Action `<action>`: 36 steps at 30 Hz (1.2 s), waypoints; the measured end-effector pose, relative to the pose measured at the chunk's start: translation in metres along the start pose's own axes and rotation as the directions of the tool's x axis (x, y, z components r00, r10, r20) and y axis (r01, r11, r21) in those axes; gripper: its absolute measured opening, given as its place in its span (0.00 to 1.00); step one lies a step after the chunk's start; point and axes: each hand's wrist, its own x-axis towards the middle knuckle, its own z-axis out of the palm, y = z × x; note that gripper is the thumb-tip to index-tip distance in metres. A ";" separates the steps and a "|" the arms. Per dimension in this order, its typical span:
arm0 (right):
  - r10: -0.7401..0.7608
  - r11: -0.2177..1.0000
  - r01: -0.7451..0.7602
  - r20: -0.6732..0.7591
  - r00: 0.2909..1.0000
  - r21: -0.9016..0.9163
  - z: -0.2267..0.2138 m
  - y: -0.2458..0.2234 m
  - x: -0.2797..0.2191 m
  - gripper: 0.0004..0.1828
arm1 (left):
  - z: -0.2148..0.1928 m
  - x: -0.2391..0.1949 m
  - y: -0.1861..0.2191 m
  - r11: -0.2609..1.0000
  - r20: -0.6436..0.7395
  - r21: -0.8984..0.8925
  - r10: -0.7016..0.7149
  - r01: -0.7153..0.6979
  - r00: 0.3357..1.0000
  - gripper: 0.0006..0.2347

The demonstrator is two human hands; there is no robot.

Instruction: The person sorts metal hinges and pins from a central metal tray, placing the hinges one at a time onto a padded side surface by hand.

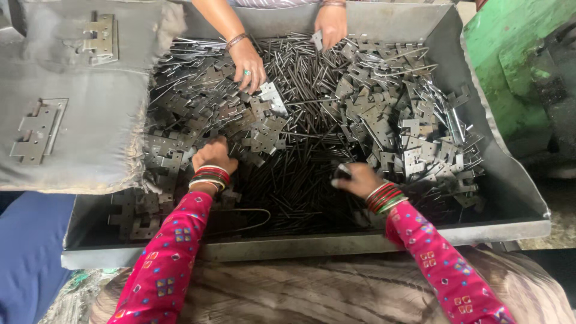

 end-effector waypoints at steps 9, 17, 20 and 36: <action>0.392 -0.158 0.224 -0.147 0.908 0.962 -0.075 -0.023 -0.036 0.15 | -0.004 0.009 0.026 0.262 0.115 -0.964 0.238 0.050 0.964 0.19; 0.350 -0.177 -0.244 0.293 0.890 0.953 -0.018 -0.093 -0.022 0.24 | -0.003 -0.075 0.114 0.161 0.241 -0.969 0.429 0.189 0.870 0.15; 0.217 -0.284 -0.176 0.242 0.946 0.943 0.014 -0.115 -0.015 0.28 | 0.022 -0.109 0.126 0.459 0.040 -0.871 0.423 -0.176 0.905 0.18; 0.237 0.901 -0.065 0.361 0.902 -0.430 0.016 0.047 -0.041 0.35 | -0.139 -0.031 -0.043 0.973 -0.740 0.206 0.085 0.105 0.668 0.07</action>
